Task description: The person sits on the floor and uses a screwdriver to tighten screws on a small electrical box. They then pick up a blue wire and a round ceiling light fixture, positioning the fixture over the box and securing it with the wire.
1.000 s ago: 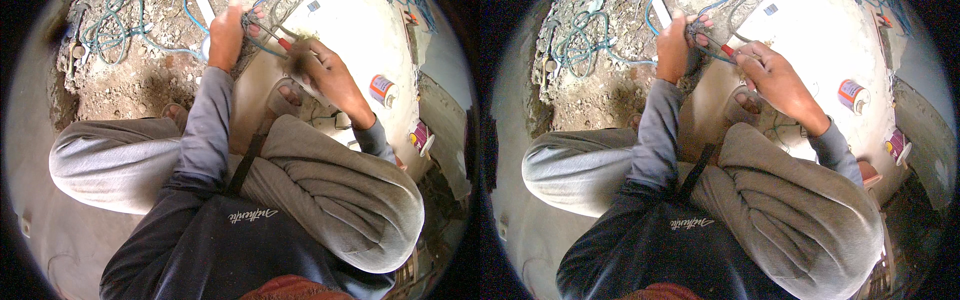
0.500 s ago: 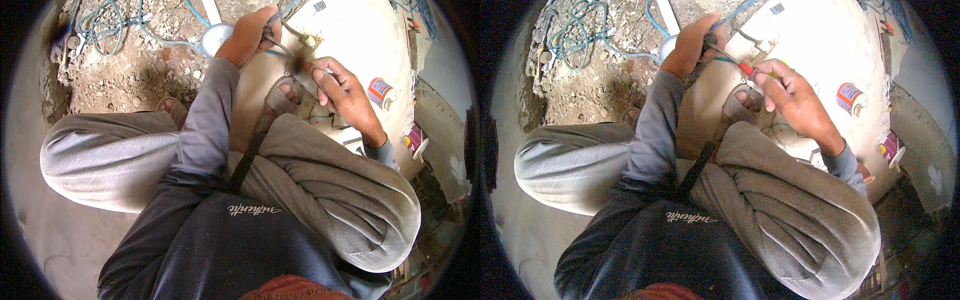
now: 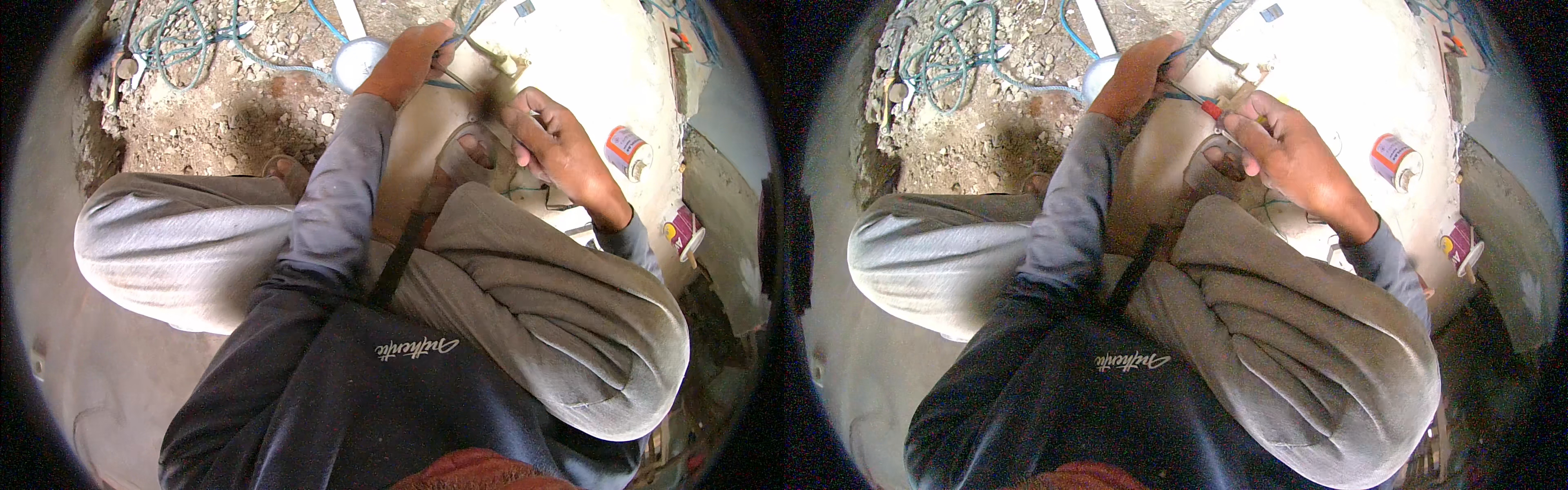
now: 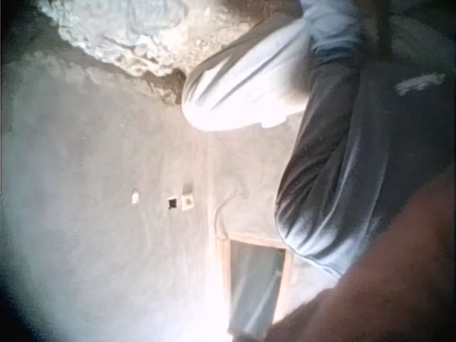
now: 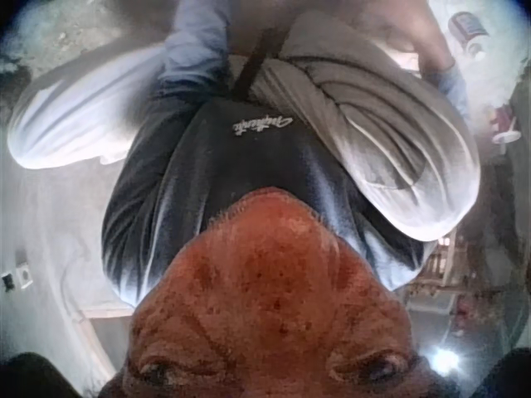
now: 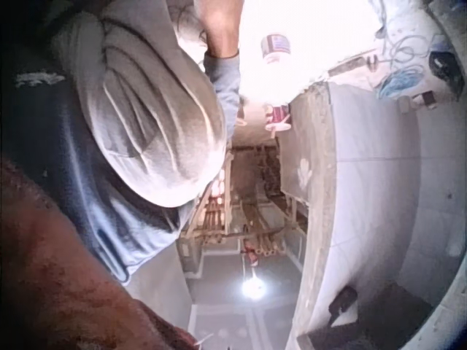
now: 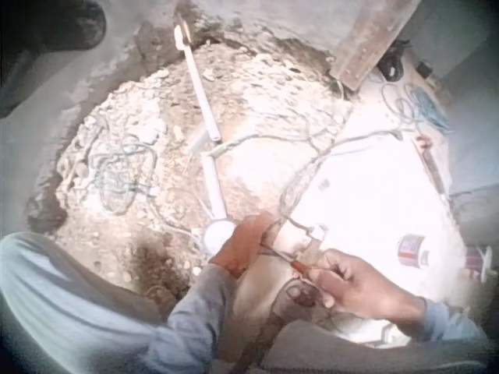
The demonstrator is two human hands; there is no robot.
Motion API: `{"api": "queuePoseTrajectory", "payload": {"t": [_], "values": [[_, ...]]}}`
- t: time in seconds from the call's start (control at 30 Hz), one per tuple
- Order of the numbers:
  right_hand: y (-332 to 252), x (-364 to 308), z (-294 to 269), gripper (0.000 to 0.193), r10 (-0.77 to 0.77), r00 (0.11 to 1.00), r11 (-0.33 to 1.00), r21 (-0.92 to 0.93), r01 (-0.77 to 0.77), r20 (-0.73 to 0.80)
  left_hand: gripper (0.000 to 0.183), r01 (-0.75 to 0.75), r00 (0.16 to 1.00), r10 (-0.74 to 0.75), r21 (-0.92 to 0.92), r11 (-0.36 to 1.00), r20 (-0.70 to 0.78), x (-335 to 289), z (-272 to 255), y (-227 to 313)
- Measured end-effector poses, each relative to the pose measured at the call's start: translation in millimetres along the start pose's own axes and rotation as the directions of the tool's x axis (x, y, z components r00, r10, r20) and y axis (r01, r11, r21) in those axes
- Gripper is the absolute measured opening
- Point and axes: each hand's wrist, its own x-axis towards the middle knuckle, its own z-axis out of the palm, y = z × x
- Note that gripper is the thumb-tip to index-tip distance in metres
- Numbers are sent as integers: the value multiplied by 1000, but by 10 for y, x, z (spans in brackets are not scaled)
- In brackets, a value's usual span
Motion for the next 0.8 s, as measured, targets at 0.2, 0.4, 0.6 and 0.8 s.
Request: {"api": "queuePoseTrajectory", "payload": {"t": [0.2,0.4,0.6,0.8], "values": [[-2,32,148,20,-386,910,764,-606,222,-153,48,-213,974,222,143,967,-52,94,-46,-106],[92,91,11,28,-163,982,955,-266,132,-95,45,-70,997,71,60,996,-16,54,-27,-25],[-163,-150,-241,55,307,918,840,381,-386,252,57,-94,991,109,-181,979,74,107,103,140],[-246,-334,-316,41,285,912,765,504,-402,294,63,-29,930,147,-332,943,337,28,111,228]]}}
